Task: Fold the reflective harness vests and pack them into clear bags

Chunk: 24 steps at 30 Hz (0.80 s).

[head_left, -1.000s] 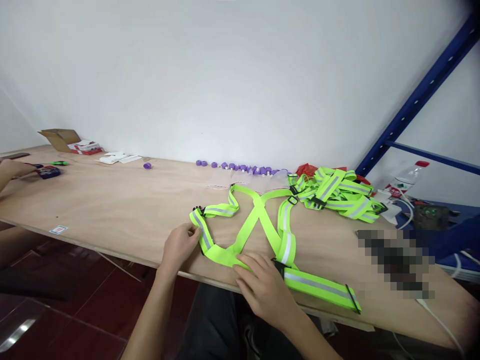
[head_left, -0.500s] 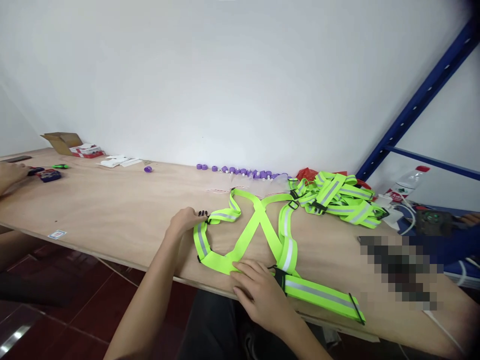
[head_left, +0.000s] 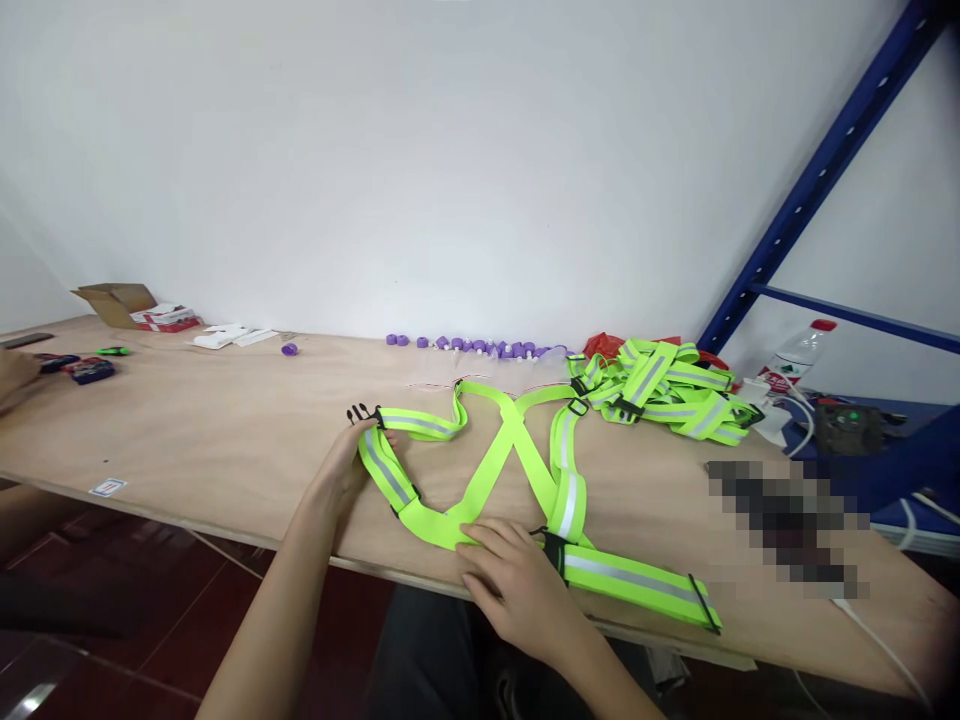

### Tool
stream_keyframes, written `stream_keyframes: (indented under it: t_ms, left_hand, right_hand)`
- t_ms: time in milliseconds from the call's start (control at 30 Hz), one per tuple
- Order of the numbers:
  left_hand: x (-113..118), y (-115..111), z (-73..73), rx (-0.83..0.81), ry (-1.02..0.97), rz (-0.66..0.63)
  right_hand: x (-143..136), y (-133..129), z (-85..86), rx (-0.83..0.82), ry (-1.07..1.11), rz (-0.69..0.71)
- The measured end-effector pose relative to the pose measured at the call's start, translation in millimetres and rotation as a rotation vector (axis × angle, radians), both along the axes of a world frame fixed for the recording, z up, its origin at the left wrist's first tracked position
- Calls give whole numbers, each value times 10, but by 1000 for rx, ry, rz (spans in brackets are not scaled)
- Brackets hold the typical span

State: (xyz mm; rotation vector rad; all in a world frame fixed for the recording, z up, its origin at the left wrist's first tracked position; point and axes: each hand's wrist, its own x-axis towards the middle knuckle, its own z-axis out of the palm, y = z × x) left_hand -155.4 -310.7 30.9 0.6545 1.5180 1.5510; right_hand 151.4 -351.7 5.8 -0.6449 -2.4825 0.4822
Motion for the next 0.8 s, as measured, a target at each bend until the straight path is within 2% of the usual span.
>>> stream_keyframes:
  t_ms: [100,200,367,567,800]
  left_hand:
    - [-40,-32,42,55,-154,12]
    - [-108,-28,38,40,-214,37]
    - [-223,7,-14,30,-175,135]
    - [-350,-7,18,106,-116,297]
    - [-379,-11,-72,166,-243,413]
  right_hand:
    - [1,1,17,10,-18,1]
    - [1,6,27,46,-40,2]
    - [-15,26,-29,106,-19,-6]
    - [-37,39,-107,136,14,-26]
    - [-37,38,-70,151,19,-18]
